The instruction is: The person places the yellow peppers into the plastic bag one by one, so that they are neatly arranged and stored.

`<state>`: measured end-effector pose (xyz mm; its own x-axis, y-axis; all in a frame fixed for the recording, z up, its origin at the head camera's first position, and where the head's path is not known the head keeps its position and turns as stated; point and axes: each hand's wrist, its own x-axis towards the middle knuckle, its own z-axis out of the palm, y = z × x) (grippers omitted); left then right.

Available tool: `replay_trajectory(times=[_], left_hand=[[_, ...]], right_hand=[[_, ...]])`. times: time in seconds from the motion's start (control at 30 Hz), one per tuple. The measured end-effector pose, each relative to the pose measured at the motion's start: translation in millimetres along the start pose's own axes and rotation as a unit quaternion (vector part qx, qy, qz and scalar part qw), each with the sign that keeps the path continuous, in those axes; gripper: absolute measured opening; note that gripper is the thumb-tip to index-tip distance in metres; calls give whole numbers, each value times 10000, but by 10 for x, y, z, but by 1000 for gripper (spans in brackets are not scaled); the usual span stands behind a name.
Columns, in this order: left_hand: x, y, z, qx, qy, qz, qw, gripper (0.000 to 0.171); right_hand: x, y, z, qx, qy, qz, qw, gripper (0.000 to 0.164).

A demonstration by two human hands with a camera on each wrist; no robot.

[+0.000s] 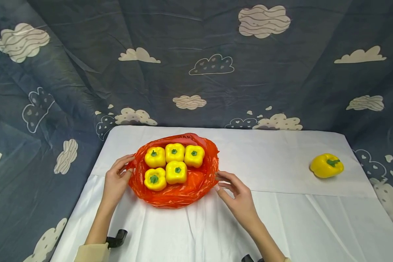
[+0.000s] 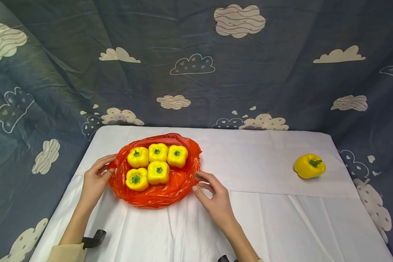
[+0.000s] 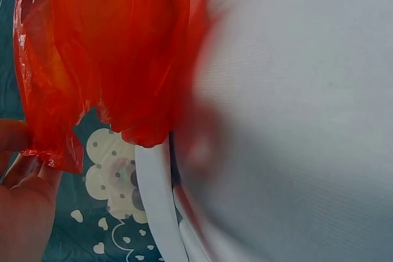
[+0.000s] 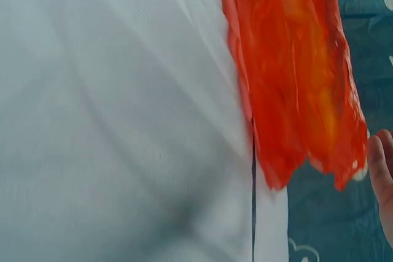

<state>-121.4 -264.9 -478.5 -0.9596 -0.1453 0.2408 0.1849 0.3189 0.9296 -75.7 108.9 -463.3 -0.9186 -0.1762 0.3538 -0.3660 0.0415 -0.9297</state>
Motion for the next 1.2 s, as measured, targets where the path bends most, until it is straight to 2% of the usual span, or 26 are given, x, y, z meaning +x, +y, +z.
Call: replay_trajectory(times=[0.1,0.17,0.33,0.43,0.73,1.0,1.2], left_hand=[[2,26,2,15,-5,-32,10000,37],[2,62,1,23,-23,-58,10000,37],[-20,270,8,125,-83,-28,9999,36],[-34,386,15,238,-110,14,9997,35],[-32,447,29,287,-104,81,9995,33],[-29,454,38,349,-93,63,9993,33],[-41,470,45,374,-75,36,9993,33]], right_hand=[[-36,-58,-118,-85,129,137,9998,43],[-83,-4,-215,-189,234,228,9993,43],[-224,204,-459,-470,518,363,9969,44],[-293,248,-577,-556,632,448,9954,44],[-453,295,-862,-939,819,702,9897,46],[-553,317,-1134,-1587,1093,920,9769,48],[-631,297,-1347,-2235,1310,1233,9580,49]])
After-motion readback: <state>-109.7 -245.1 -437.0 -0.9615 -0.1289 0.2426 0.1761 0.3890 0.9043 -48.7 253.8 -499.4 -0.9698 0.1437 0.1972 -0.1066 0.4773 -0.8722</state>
